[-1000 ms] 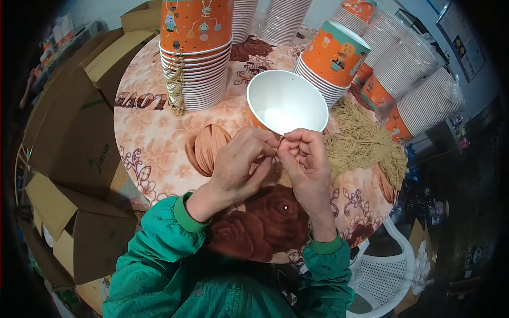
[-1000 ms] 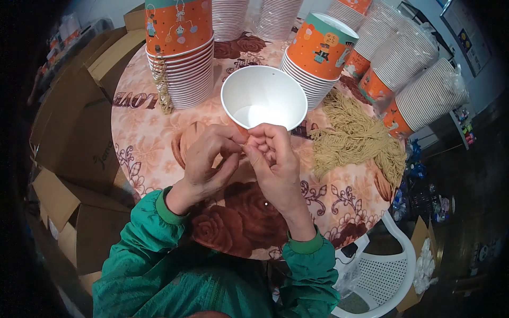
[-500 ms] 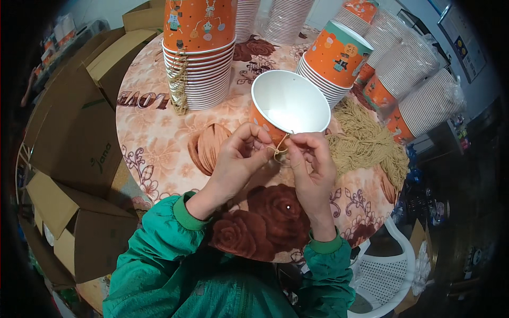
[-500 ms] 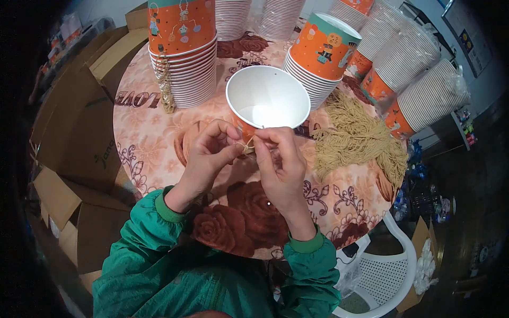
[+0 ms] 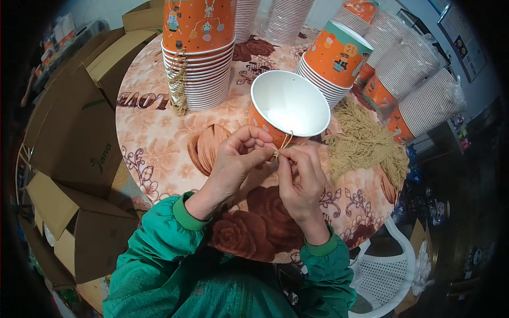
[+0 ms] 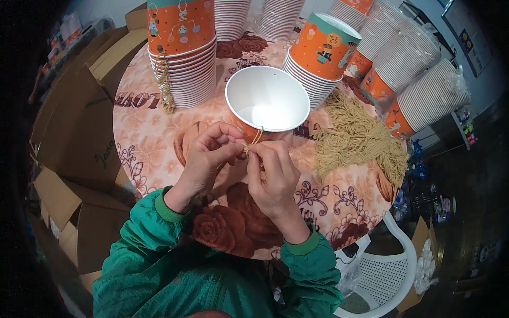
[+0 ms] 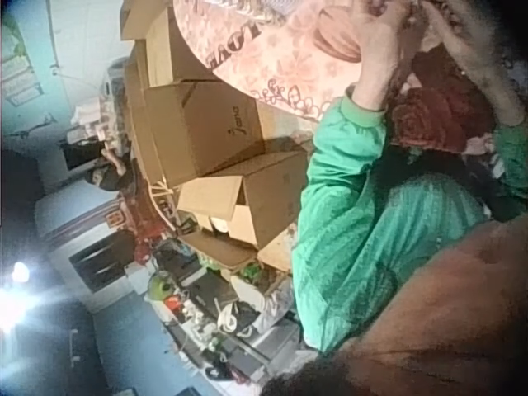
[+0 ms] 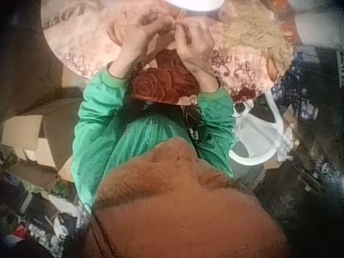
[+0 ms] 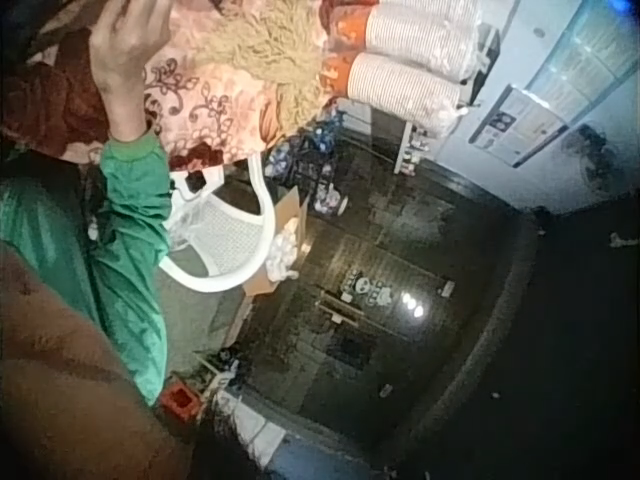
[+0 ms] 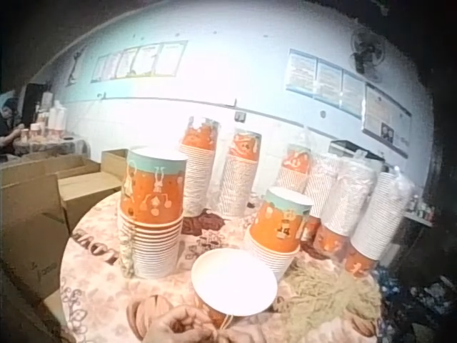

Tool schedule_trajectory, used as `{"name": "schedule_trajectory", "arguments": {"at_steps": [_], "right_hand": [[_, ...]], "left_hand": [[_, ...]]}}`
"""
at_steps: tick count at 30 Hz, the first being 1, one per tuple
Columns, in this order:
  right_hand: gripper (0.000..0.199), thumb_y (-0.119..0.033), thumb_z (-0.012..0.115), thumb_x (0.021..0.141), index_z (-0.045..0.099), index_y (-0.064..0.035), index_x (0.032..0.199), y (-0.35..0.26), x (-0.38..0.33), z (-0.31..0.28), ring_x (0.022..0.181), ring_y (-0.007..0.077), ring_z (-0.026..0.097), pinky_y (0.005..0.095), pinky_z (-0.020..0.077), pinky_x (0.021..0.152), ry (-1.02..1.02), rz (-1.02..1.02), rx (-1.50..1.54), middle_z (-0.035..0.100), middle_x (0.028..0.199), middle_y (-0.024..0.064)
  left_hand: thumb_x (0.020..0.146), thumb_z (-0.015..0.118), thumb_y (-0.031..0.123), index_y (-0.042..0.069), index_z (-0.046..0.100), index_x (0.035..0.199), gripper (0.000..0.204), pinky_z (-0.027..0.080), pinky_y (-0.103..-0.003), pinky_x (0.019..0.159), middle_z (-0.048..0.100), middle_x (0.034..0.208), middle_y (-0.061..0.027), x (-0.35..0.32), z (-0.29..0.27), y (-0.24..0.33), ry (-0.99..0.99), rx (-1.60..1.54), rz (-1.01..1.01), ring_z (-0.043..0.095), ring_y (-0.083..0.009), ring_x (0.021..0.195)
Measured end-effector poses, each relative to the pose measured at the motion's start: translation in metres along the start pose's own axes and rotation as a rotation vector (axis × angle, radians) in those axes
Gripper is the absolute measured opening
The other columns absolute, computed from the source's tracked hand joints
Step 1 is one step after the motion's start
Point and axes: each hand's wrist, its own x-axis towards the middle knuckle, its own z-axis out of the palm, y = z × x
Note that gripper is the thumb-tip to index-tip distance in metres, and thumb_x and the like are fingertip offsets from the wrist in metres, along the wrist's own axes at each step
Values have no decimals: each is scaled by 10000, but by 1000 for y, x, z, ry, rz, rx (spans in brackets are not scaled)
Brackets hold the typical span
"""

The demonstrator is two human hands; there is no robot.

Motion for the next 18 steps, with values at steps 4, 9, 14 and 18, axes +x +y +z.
{"name": "schedule_trajectory", "arguments": {"at_steps": [4,9,14,18], "right_hand": [[199,97,693,830,650,10,1003,0,0,0,777,264,669,348,534,637,4,-20,-24,628,927,117],[230,100,696,820,656,16,1030,2,0,0,772,264,670,343,537,630,12,-86,-60,635,931,120],[258,94,708,799,659,19,1041,8,0,0,771,268,669,352,541,632,26,-201,-169,633,928,116],[298,74,729,783,642,23,1063,12,-1,1,770,271,664,356,542,635,-6,-290,-300,627,925,112]], "left_hand": [[946,644,17,27,604,1135,194,494,-196,724,705,995,-42,2,-5,-3,-15,-63,-38,660,-81,868],[948,645,19,24,604,1143,199,501,-197,727,708,999,-47,2,-4,-3,-18,-101,-45,663,-86,877],[952,656,27,21,612,1141,194,500,-191,742,699,996,-38,-1,0,2,-2,-46,-35,651,-76,873],[961,657,16,8,612,1145,190,521,-206,793,691,1010,-36,-1,-1,-2,17,93,40,648,-72,898]]}}
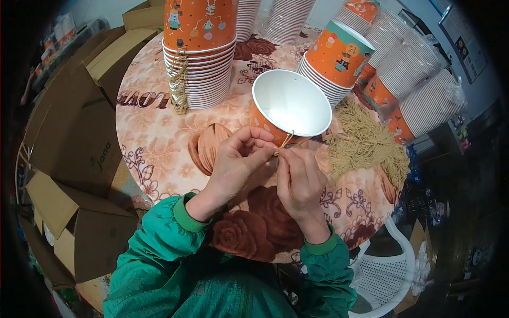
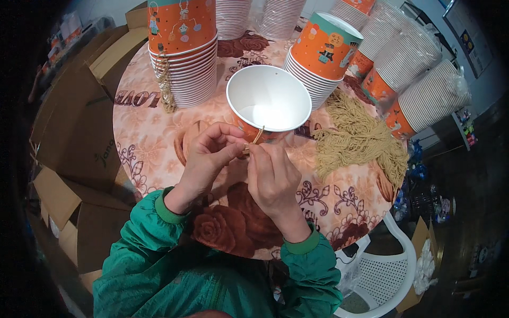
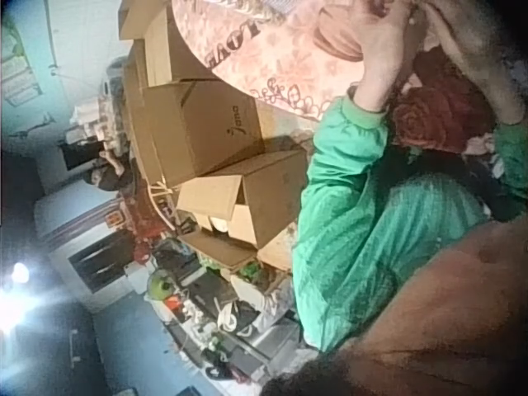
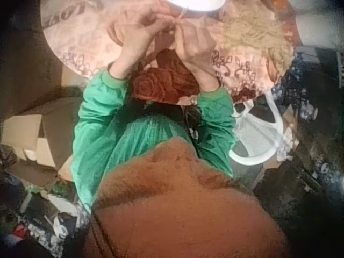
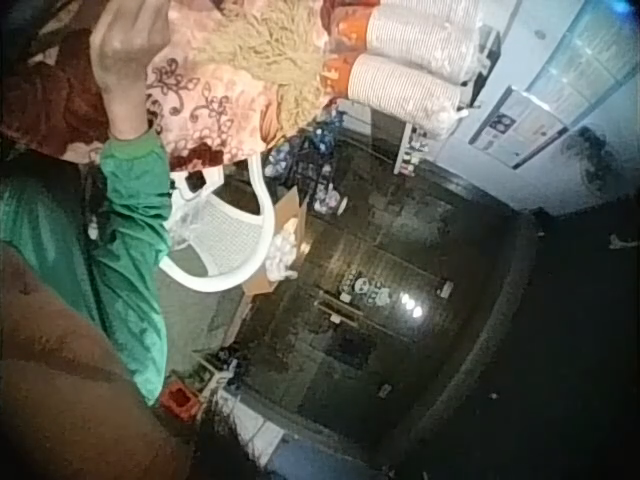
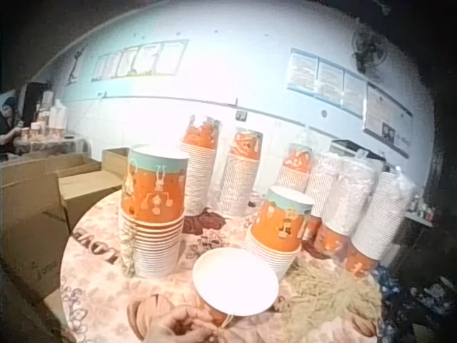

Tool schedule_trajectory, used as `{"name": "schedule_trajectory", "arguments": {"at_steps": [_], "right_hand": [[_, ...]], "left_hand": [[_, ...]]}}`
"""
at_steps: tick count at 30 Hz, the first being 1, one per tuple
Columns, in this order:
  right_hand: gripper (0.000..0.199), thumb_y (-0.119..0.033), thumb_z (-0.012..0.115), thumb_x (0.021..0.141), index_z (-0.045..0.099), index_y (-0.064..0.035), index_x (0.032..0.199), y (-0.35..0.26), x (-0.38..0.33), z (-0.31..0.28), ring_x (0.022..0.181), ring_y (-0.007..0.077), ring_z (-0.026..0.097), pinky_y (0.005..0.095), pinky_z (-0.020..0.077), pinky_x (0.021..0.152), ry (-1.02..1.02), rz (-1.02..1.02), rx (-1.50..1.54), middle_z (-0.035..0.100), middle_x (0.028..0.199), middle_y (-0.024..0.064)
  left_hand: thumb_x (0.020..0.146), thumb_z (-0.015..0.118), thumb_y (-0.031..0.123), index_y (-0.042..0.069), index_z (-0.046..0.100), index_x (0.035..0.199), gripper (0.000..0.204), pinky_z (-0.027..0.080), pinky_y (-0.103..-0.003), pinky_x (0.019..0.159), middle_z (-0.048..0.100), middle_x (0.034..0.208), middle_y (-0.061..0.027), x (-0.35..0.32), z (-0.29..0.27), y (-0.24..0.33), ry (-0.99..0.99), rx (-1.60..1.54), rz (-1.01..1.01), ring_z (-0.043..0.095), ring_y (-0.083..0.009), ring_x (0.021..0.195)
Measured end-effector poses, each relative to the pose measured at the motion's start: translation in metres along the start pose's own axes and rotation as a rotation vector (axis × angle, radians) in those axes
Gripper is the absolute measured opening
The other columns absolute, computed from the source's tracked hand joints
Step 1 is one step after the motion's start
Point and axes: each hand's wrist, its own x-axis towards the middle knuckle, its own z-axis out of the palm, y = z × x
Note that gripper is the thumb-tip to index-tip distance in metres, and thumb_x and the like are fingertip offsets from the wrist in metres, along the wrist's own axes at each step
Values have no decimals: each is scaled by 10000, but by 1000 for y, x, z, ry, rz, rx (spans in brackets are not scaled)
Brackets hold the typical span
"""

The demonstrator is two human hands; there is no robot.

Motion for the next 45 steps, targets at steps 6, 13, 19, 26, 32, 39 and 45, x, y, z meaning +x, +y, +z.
{"name": "schedule_trajectory", "arguments": {"at_steps": [6,13,19,26,32,39,45], "right_hand": [[313,2,732,796,624,12,1089,2,-1,-2,767,254,651,336,532,625,-52,-124,-210,621,931,104],[281,-26,727,796,631,-12,1059,8,2,-4,748,248,643,334,527,619,-37,-166,-196,624,925,93],[217,55,691,845,639,-10,1045,-4,-4,1,707,201,636,287,508,597,-23,359,364,616,882,100],[131,20,622,962,632,0,1091,-8,-10,3,724,77,616,218,501,631,24,625,758,645,902,29],[123,-25,593,1007,623,5,1123,-7,-6,0,755,71,643,203,529,662,-26,907,1137,669,913,35],[141,-10,606,995,640,6,1132,-10,-7,0,781,79,648,205,524,655,-38,873,1076,654,976,29],[238,82,697,853,695,-22,1067,-1,-4,1,778,166,653,278,517,613,15,267,394,613,965,74]], "left_hand": [[960,664,8,-4,616,1133,179,533,-217,820,690,1002,-37,1,-2,-3,-9,97,40,652,-76,919],[952,666,8,11,644,1064,115,511,-199,745,651,916,2,-1,2,-6,8,232,115,595,-53,812],[957,664,14,10,650,1075,119,514,-201,764,664,948,-7,-3,1,8,-18,23,-35,607,-58,818],[961,672,57,25,657,1090,134,468,-190,687,681,911,1,-1,-1,9,-36,-26,-98,614,-52,792],[969,662,83,38,660,1086,126,433,-190,659,700,894,-2,1,-5,5,-36,-101,-142,614,-52,763],[986,650,120,39,661,1088,131,481,-190,696,691,932,-5,1,-1,5,-15,-96,-129,632,-60,799],[987,655,137,48,664,1077,128,479,-194,702,676,919,11,1,-2,7,-22,-129,-238,619,-53,805]]}}
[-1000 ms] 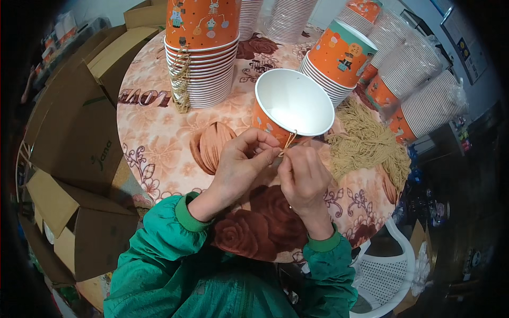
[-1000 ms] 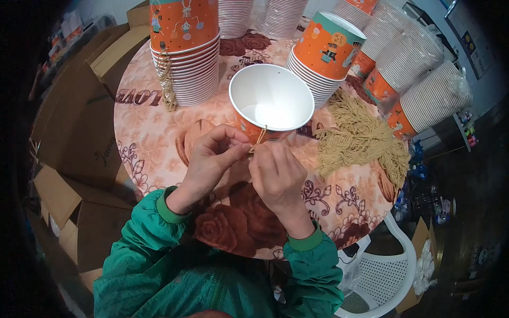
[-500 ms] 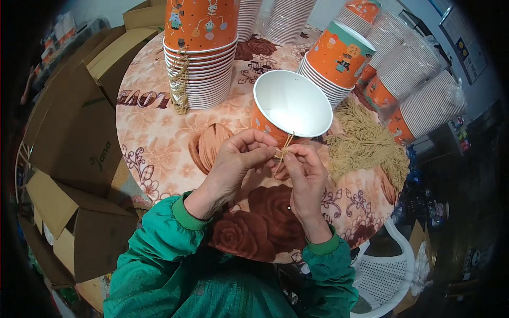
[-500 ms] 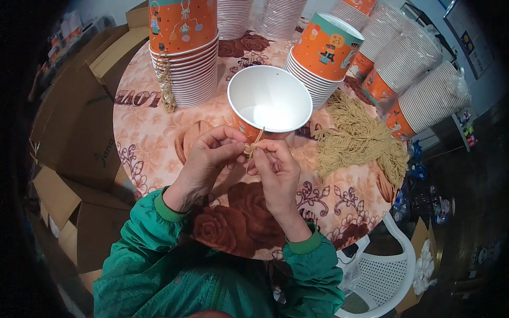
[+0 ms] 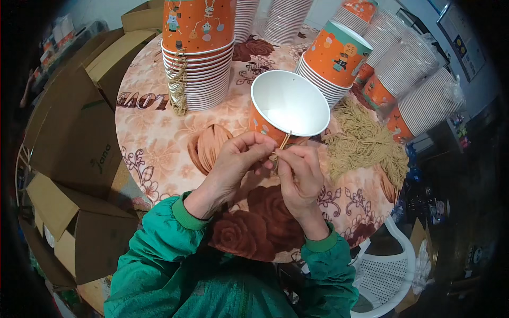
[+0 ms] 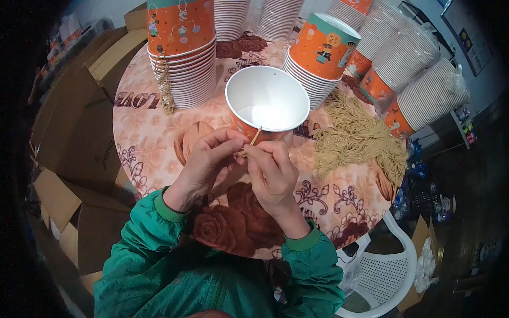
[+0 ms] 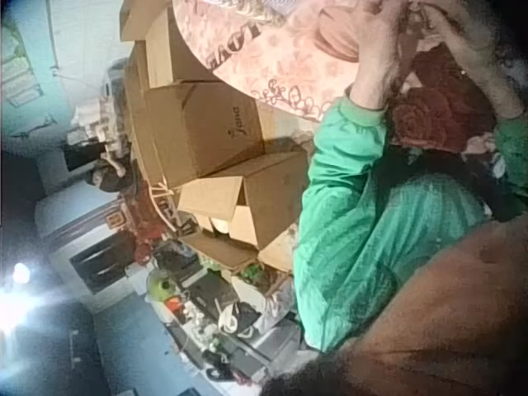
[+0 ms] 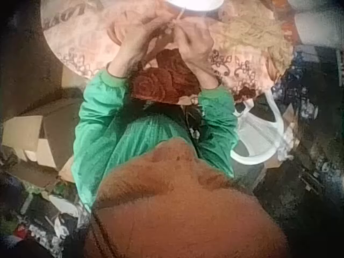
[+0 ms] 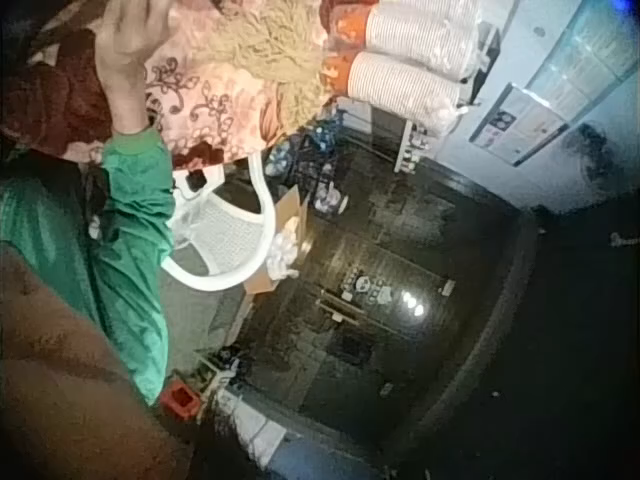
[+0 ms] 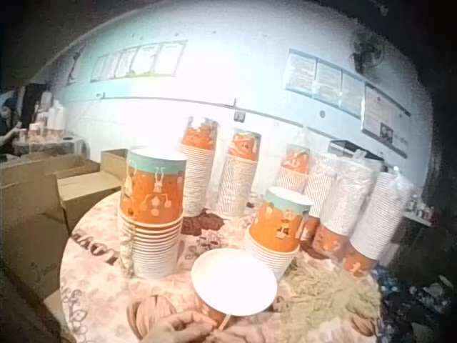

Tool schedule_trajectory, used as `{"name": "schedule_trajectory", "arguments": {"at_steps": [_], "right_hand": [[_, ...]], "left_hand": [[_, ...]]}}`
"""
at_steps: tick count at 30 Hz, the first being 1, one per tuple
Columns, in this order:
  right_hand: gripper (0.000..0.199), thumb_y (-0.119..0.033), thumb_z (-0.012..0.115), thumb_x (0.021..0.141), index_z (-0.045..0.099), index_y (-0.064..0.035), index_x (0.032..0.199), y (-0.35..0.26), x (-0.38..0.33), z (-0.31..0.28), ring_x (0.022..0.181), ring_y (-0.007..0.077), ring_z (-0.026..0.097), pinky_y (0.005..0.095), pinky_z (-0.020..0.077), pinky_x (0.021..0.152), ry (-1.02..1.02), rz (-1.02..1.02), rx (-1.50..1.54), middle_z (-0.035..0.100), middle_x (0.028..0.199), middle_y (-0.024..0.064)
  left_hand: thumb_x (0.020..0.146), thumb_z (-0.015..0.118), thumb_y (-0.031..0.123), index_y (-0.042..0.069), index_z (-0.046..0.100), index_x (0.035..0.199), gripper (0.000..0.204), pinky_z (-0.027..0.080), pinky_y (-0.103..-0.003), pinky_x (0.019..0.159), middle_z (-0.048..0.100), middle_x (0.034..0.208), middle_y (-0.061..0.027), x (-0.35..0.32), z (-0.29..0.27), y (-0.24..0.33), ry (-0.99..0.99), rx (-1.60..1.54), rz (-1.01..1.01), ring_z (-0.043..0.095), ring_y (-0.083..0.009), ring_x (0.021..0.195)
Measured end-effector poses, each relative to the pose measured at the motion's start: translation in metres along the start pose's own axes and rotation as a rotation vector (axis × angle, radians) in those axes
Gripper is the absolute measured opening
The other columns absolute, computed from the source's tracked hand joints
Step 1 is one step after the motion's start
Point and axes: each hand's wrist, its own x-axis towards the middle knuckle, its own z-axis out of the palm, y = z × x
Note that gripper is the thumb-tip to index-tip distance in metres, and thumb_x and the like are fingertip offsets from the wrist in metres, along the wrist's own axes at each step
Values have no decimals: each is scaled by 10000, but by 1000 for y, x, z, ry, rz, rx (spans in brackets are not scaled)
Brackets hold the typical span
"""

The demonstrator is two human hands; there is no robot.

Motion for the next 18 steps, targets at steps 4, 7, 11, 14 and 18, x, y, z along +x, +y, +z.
{"name": "schedule_trajectory", "arguments": {"at_steps": [4,7,11,14,18], "right_hand": [[343,126,728,756,718,-32,1060,4,2,-3,766,224,653,325,532,599,41,-183,-148,606,949,86],[320,127,722,765,711,-23,1047,5,3,-2,773,224,659,330,532,604,35,-148,-143,608,944,89],[299,124,722,768,703,-19,1031,5,3,-1,774,234,660,341,536,611,58,-165,-152,607,935,90],[280,119,723,778,697,-21,1019,4,2,1,774,243,661,349,539,617,55,-148,-149,607,928,91],[274,109,730,780,693,-19,1019,3,2,0,777,255,666,352,542,626,60,-141,-146,606,926,92]], "left_hand": [[974,681,124,51,646,1059,117,460,-181,655,650,866,27,-3,7,0,24,13,96,593,-29,747],[960,699,99,46,627,1068,140,468,-176,675,635,857,28,-2,3,-5,30,123,291,585,-23,767],[957,704,88,44,616,1067,147,475,-173,689,635,869,23,-6,11,-3,8,236,332,586,-24,781],[952,698,67,28,625,1139,205,498,-204,745,678,959,-4,-6,8,-4,-7,259,280,619,-56,848],[963,689,72,14,647,1106,160,498,-188,693,685,925,-7,-7,4,-2,-51,181,162,619,-49,799]]}}
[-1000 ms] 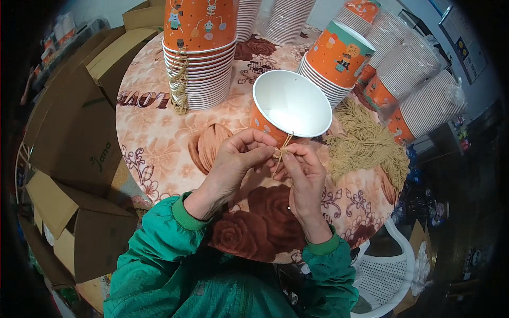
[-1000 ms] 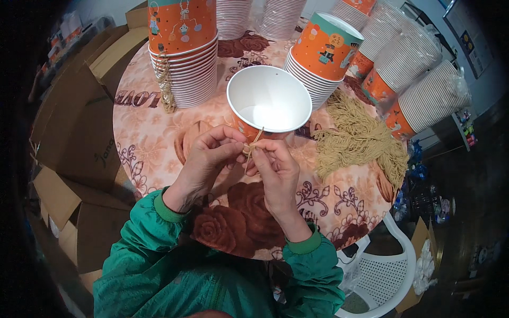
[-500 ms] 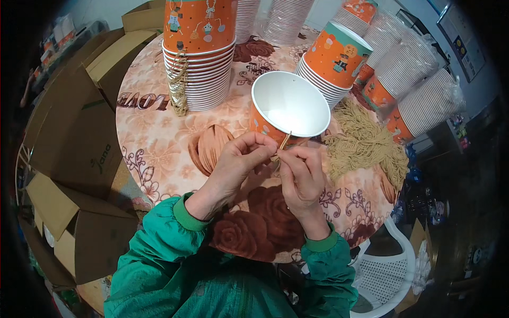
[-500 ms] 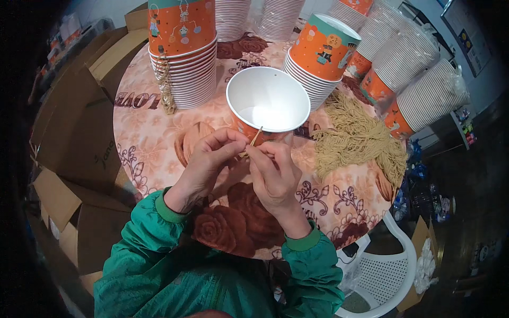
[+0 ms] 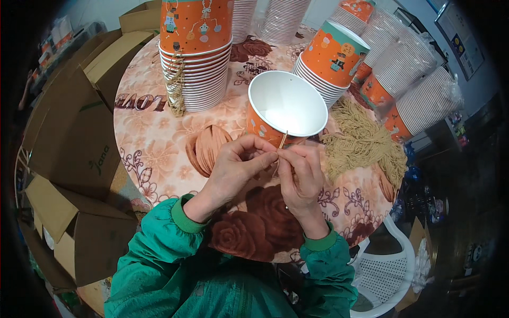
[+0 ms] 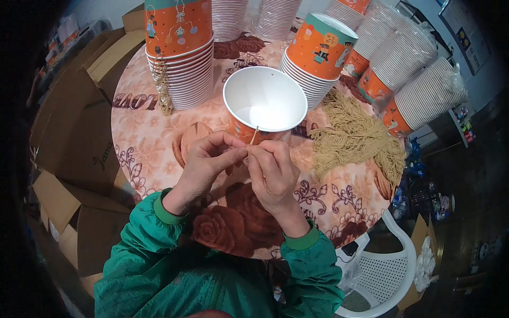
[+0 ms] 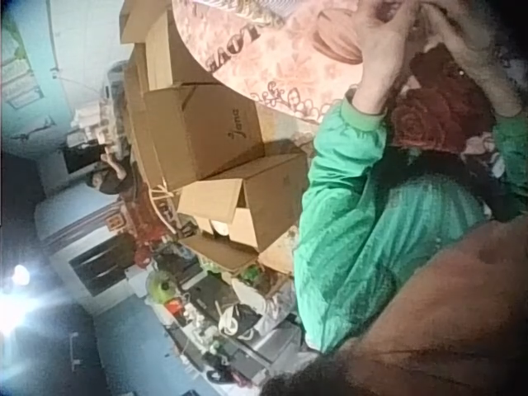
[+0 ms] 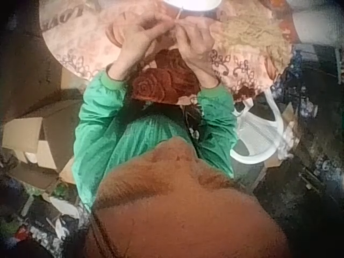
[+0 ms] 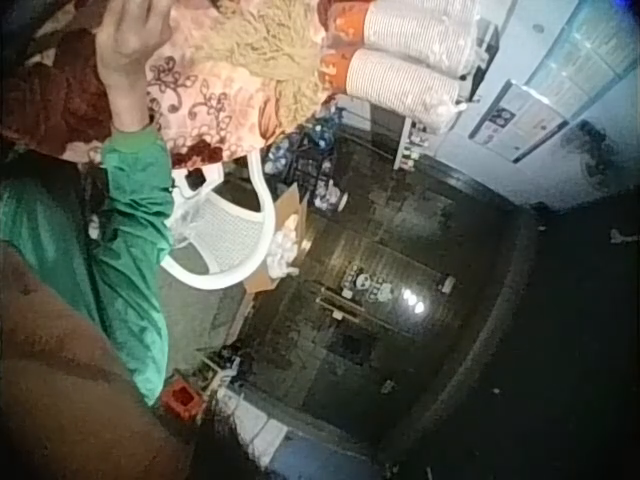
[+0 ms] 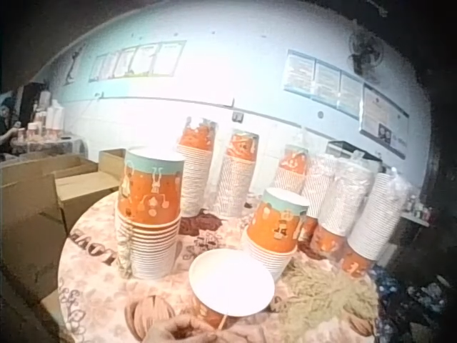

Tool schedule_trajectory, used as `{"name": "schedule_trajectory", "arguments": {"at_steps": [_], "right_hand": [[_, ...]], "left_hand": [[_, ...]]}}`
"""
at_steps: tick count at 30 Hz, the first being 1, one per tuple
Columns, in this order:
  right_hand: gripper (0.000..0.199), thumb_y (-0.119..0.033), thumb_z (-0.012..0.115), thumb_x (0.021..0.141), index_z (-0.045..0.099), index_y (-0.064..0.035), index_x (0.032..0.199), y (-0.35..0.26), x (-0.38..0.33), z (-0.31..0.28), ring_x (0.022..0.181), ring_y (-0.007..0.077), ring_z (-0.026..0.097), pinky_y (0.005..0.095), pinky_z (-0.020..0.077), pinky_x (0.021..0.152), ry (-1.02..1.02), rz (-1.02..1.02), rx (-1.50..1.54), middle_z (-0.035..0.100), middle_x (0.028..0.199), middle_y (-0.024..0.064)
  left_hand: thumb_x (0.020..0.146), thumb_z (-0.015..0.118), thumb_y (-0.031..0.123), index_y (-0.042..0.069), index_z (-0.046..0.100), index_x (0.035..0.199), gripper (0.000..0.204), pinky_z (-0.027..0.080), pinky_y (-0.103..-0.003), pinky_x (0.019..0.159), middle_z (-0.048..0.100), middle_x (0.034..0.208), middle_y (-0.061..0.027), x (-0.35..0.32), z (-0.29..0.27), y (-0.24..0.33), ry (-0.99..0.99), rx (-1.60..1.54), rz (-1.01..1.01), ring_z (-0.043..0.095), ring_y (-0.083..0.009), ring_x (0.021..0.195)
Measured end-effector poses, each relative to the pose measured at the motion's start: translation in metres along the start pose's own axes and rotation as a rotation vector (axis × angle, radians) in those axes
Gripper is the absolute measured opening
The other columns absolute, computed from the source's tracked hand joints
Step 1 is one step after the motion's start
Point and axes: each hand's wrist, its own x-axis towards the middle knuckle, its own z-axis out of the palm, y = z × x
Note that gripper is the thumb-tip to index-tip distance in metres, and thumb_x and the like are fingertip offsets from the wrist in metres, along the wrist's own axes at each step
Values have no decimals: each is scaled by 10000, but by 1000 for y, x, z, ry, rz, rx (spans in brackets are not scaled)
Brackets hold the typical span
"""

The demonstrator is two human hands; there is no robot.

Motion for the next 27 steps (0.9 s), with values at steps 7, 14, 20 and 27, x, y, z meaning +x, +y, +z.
{"name": "schedule_trajectory", "arguments": {"at_steps": [7,14,20,27], "right_hand": [[205,-13,665,950,624,-6,1151,-8,-6,0,787,142,661,276,543,613,-17,555,415,643,955,66],[274,-176,589,1035,578,9,1237,-24,-4,-10,810,90,650,220,526,651,-164,929,824,671,990,69],[181,-165,619,1017,636,-3,1095,-23,-8,-11,739,58,604,193,464,638,-282,977,760,664,864,26],[134,-152,627,1013,658,-23,1019,-16,-10,-7,683,32,527,179,429,628,-130,1051,959,631,818,-2]], "left_hand": [[985,658,70,8,651,1087,119,506,-200,657,685,898,-22,0,1,1,2,-117,-56,625,-59,761],[996,642,71,6,646,1088,114,516,-208,677,678,892,-18,0,3,0,50,-141,-50,625,-63,767],[1005,625,72,5,645,1091,111,513,-202,691,674,894,-14,-1,1,-4,59,11,50,617,-54,776],[1006,619,78,-6,659,1076,117,505,-201,697,680,875,-15,-3,3,0,37,160,73,621,-53,777]]}}
